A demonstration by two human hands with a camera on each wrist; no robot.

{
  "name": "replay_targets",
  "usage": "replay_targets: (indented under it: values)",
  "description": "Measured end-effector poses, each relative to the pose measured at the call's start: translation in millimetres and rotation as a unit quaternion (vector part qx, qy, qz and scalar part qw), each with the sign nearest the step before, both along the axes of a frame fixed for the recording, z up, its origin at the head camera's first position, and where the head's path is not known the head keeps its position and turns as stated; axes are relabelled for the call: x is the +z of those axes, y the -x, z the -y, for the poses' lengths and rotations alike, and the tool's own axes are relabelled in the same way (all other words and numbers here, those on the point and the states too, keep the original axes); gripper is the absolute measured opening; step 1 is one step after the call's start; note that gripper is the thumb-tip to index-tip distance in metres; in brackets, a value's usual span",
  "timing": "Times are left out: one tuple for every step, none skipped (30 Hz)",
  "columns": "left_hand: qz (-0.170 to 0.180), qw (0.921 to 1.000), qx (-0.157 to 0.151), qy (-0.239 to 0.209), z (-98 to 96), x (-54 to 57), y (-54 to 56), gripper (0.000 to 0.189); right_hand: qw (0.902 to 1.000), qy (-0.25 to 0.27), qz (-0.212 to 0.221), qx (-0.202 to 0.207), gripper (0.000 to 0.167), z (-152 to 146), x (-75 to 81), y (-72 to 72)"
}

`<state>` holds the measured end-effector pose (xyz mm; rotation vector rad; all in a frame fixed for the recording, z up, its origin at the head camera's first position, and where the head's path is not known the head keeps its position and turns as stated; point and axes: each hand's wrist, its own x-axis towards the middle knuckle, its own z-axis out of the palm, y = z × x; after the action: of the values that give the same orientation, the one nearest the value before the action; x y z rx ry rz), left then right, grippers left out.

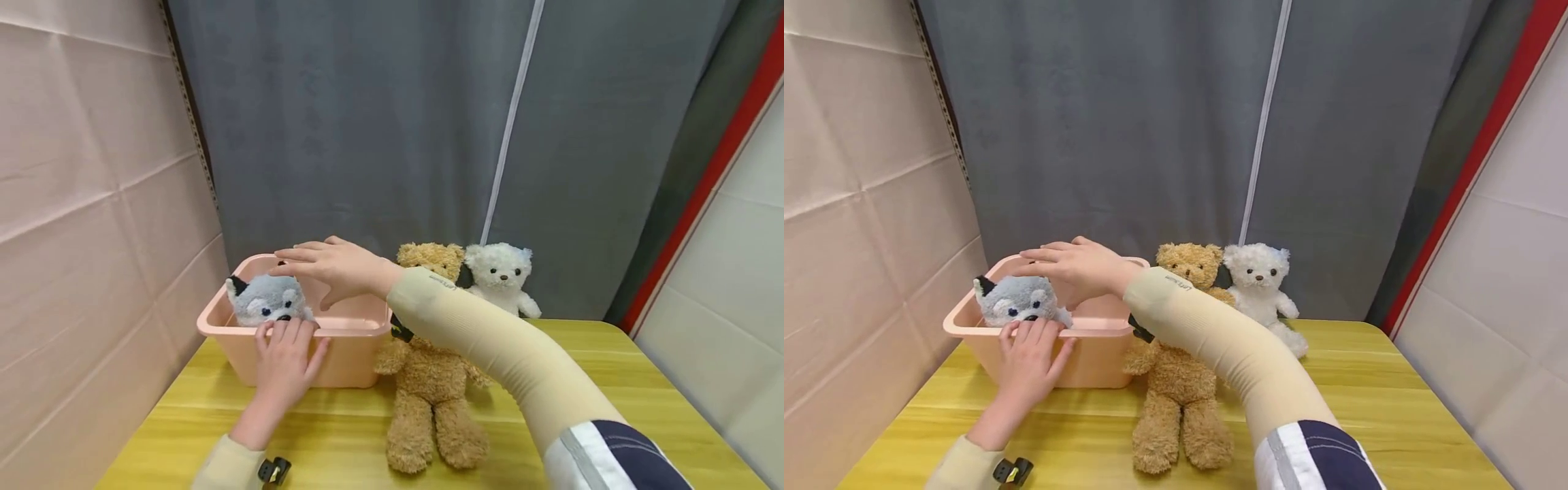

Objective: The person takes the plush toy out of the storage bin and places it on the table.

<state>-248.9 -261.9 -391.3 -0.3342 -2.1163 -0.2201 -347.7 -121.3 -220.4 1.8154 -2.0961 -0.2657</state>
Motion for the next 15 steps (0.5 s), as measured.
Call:
replay_targets:
  values:
    - [0.002, 1.0000, 0.000, 0.000, 0.0, 0.8, 0.2, 0.048, 0.9999, -0.007, -0.009, 0.004, 0.104, 6, -0.9, -0.1]
    - [0.004, 1.0000, 0.001, 0.001, 0.0, 1.4, 0.4, 0.048, 0.9997, -0.013, -0.018, 0.008, 0.104, 11, -2.0, 0.3]
    - [0.006, 1.0000, 0.001, 0.002, -0.4, 2.1, 0.7, 0.048, 0.9993, -0.021, -0.029, 0.009, 0.105, 16, -2.8, 0.4]
    - [0.008, 1.0000, 0.001, 0.004, -0.9, 2.8, 1.0, 0.047, 0.9987, -0.028, -0.041, 0.010, 0.107, 20, -4.1, 1.2]
    - [0.011, 0.9999, 0.001, 0.005, -1.4, 3.3, 1.3, 0.047, 0.9981, -0.037, -0.049, 0.011, 0.107, 24, -5.4, 2.3]
    - [0.014, 0.9999, 0.002, 0.008, -2.0, 3.6, 1.5, 0.046, 0.9973, -0.046, -0.056, 0.009, 0.108, 27, -6.8, 3.2]
    - [0.015, 0.9998, 0.002, 0.010, -2.6, 3.8, 1.7, 0.045, 0.9965, -0.055, -0.062, 0.007, 0.108, 30, -8.2, 4.3]
    - [0.016, 0.9998, 0.002, 0.012, -2.9, 3.7, 1.9, 0.045, 0.9960, -0.063, -0.064, 0.005, 0.109, 32, -10.1, 5.3]
    - [0.016, 0.9998, 0.002, 0.012, -3.2, 3.6, 2.0, 0.044, 0.9954, -0.071, -0.064, 0.004, 0.109, 35, -11.7, 6.0]
    - [0.016, 0.9998, 0.003, 0.012, -3.0, 3.3, 1.9, 0.044, 0.9949, -0.077, -0.065, 0.005, 0.109, 37, -13.5, 6.7]
    - [0.016, 0.9998, 0.003, 0.012, -2.8, 2.9, 1.8, 0.044, 0.9944, -0.084, -0.064, 0.005, 0.108, 39, -15.2, 7.0]
    - [0.014, 0.9998, 0.003, 0.011, -2.2, 2.4, 1.6, 0.044, 0.9941, -0.089, -0.062, 0.006, 0.108, 41, -17.0, 7.3]
    - [0.014, 0.9998, 0.004, 0.010, -1.5, 2.0, 1.4, 0.044, 0.9940, -0.092, -0.059, 0.008, 0.107, 42, -18.8, 7.4]
    - [0.014, 0.9998, 0.005, 0.010, -0.7, 1.7, 1.1, 0.044, 0.9938, -0.095, -0.058, 0.008, 0.106, 44, -20.6, 7.5]
    - [0.014, 0.9998, 0.006, 0.009, 0.2, 1.6, 0.7, 0.043, 0.9933, -0.100, -0.056, 0.006, 0.105, 45, -22.3, 7.6]
